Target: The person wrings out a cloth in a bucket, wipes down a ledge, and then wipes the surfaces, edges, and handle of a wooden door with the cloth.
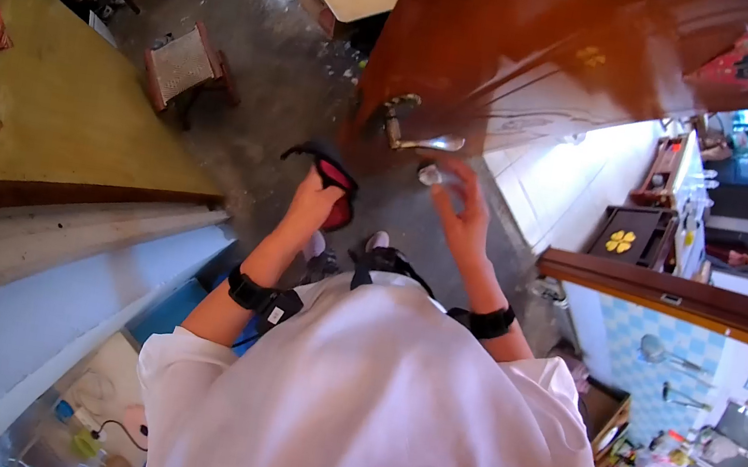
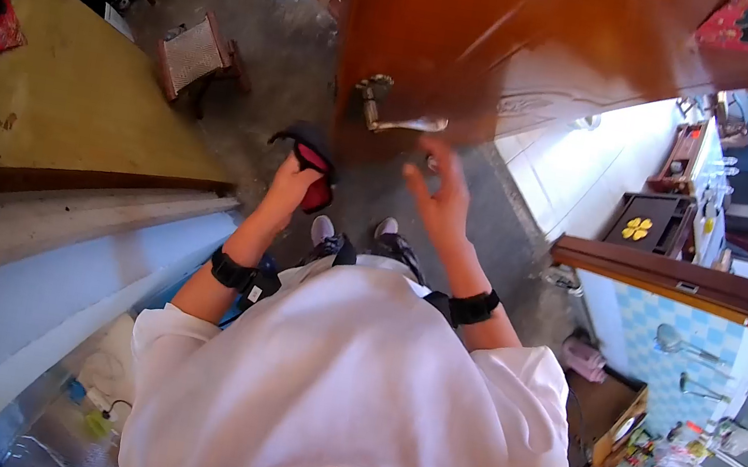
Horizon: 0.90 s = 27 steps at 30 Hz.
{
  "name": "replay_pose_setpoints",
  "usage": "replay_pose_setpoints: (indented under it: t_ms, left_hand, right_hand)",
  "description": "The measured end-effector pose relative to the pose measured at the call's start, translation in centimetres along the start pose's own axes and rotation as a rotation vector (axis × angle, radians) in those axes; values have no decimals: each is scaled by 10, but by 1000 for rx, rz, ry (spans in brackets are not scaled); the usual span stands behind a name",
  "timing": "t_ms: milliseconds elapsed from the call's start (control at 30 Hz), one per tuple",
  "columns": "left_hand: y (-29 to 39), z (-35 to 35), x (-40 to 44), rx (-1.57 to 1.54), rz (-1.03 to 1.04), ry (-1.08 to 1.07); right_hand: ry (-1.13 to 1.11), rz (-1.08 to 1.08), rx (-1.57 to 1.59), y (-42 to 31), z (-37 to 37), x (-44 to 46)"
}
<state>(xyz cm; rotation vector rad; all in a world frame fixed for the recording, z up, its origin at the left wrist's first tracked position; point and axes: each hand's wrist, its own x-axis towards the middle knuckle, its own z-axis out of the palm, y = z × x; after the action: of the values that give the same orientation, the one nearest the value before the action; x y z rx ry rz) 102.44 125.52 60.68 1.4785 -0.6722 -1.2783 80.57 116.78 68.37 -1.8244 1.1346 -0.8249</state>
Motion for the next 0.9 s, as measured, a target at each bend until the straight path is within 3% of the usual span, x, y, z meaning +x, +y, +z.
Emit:
replay_pose_setpoints:
  t_ms: [33,100,133,167,233,300,333,367,400,467,600,667,833,900]
  left_hand:
    - [8,7,-11,21,-17,-7]
    - [31,32,-30,-295,-98,-295]
    - [34,40,-32,-282,-98,-297]
    - [36,47,-32,-242,-87,-351]
    - [49,43,-37,-201,-86,-392]
    - [76,18,-36,454,110,-347]
    - [66,10,-25,442,388,-43]
    - [84,0,-17,458,471,116]
    - [93,-7,-3,425,553,203]
    - [133,4,11,478,833,316]
    - [164,29,59,205,1048,233]
    - [167,34,69,74,719,25]
    - [163,35,74,202,772,174]
    - [164,33,73,313,764,148]
  right_hand:
    - [9,21,16,0,8,-14]
    - [-244,256,511,-23,32,-28]
    - [-161,-71,76,-18,40,-29]
    - [-155,-74,85,-9,40,-28]
    - [-129,175,165,8,27,-31]
    - [-78,122,167,4,4,-25]
    - [24,-96,27,-4,-8,-15]
    - [126,-304,-110,-15,-16,-8]
    - [114,-298,-97,-27,-19,0]
    - [106,-494,-325,-44,-19,27]
    - [-139,-674,-479,-22,10,49]
    - [-139,-661,-462,-17,17,48]
    - [-208,-688,-531,-29,32,59]
    - [-263,-856,-671,-25,38,62]
